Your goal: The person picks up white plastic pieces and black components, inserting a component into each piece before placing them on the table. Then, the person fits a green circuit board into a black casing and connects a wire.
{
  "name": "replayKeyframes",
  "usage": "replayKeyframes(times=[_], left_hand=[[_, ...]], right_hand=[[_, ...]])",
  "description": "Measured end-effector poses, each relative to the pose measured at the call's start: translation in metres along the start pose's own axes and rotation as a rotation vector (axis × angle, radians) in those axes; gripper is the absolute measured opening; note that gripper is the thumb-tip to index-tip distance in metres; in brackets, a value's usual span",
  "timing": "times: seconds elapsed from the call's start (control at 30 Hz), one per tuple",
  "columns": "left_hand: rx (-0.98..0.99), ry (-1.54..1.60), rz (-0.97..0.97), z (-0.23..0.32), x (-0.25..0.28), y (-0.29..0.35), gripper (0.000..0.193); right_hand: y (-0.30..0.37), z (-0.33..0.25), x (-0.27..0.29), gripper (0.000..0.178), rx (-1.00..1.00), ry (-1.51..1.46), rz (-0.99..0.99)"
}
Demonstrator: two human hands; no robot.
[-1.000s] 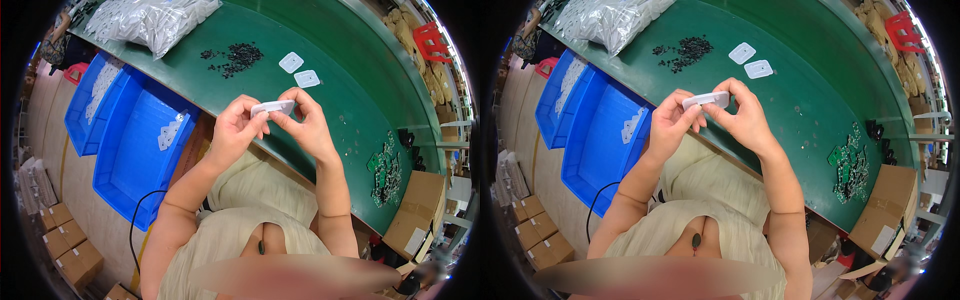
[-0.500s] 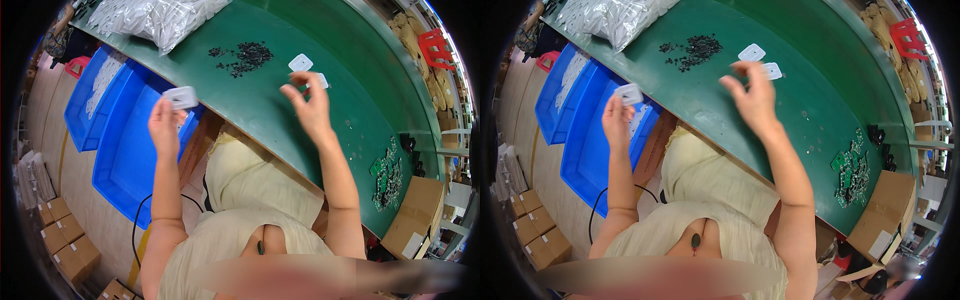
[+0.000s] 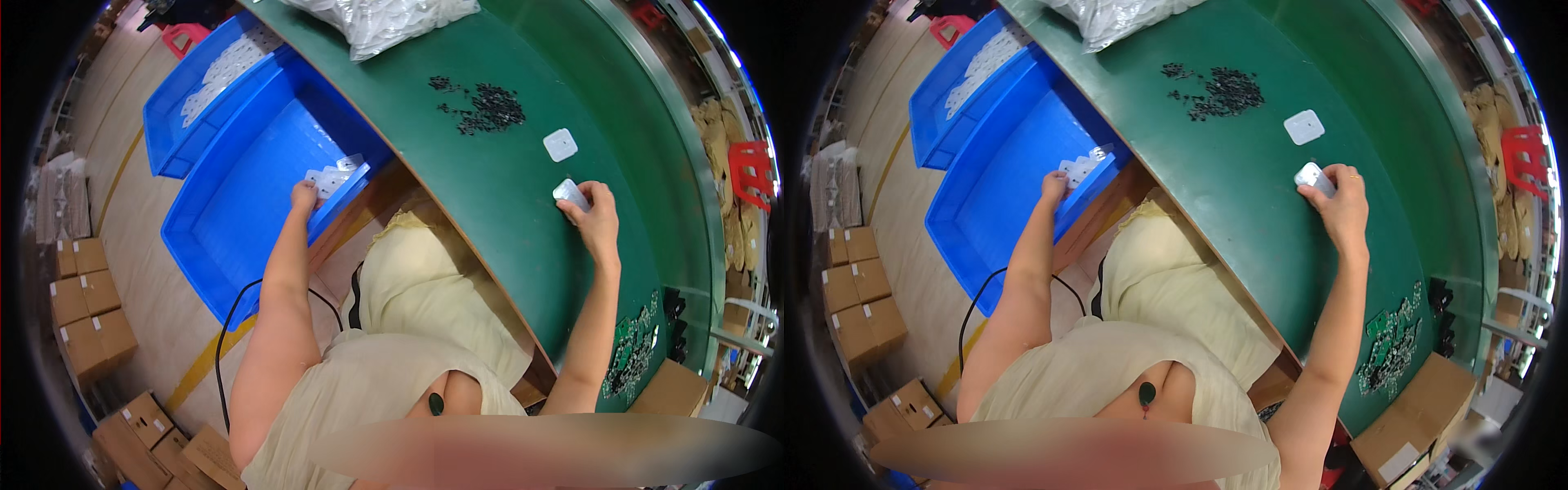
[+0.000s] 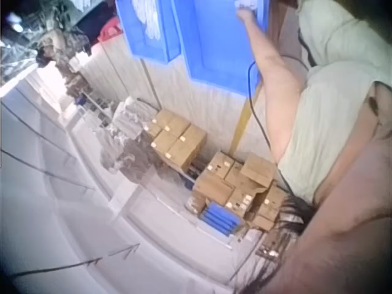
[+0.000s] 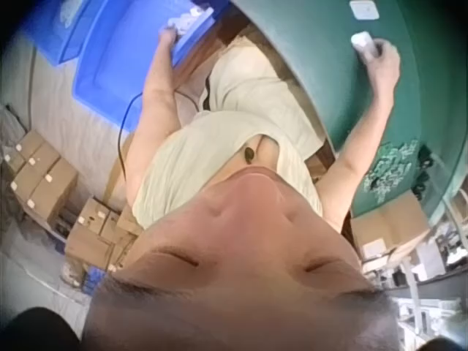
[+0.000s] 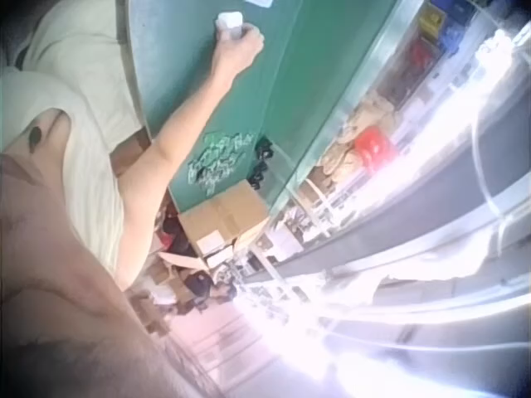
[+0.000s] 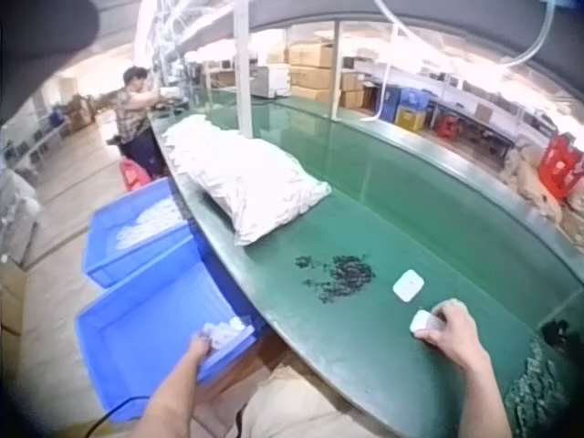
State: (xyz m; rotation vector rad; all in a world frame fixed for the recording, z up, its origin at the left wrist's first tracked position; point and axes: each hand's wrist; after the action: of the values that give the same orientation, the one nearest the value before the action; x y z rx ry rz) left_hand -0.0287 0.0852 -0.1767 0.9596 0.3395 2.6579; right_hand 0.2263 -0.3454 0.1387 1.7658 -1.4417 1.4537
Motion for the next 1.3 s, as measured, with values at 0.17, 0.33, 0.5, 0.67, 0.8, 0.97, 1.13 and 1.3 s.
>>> replayKeyframes(times=[0.17, 0.33, 0.5, 0.67, 0.8, 0.97, 1.13, 1.3], left_hand=[[-0.155, -0.568, 0.211, 0.021, 0.015, 0.028, 0.032], [-0.663, 0.073, 0.36, 0.145, 0.035, 0.118, 0.025], [-0.96, 0.575, -0.398, 0.221, 0.041, 0.242, 0.031], [-0.585, 0.786, -0.489, 0.221, 0.029, 0.259, 0.032], [-0.248, 0.96, -0.545, 0.235, 0.043, 0.245, 0.03], [-0.302, 0.906, -0.503, 0.24, 0.054, 0.234, 0.021], [-0.245, 0.929, -0.541, 0.245, 0.054, 0.236, 0.02], [-0.798, 0.523, -0.11, 0.236, 0.045, 0.227, 0.011]], right_hand=[[0.016, -0.026, -0.003, 0.024, -0.088, -0.245, -0.089], [0.024, -0.066, -0.017, 0.016, -0.37, -0.887, -0.137], [0.038, -0.122, -0.039, 0.015, -0.368, -1.228, -0.333], [0.037, -0.146, -0.059, 0.017, -0.043, -0.963, -0.24], [-0.003, -0.14, -0.079, 0.015, 0.312, -0.527, 0.252], [-0.041, -0.137, -0.105, 0.018, 0.232, -0.292, 0.205], [-0.048, -0.141, -0.108, 0.017, 0.297, -0.258, 0.207], [-0.047, -0.138, -0.1, 0.014, 0.308, -0.35, 0.293]])
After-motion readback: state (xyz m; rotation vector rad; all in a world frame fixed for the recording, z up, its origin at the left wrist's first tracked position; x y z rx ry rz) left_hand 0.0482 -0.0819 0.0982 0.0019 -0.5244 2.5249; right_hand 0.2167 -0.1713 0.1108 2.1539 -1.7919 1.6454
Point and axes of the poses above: each hand's wrist, its own y-axis away from the middle knuckle, its own x-axis out of the back of the hand, z = x × y, and after that the axes turned 13 degrees about z, right-handed
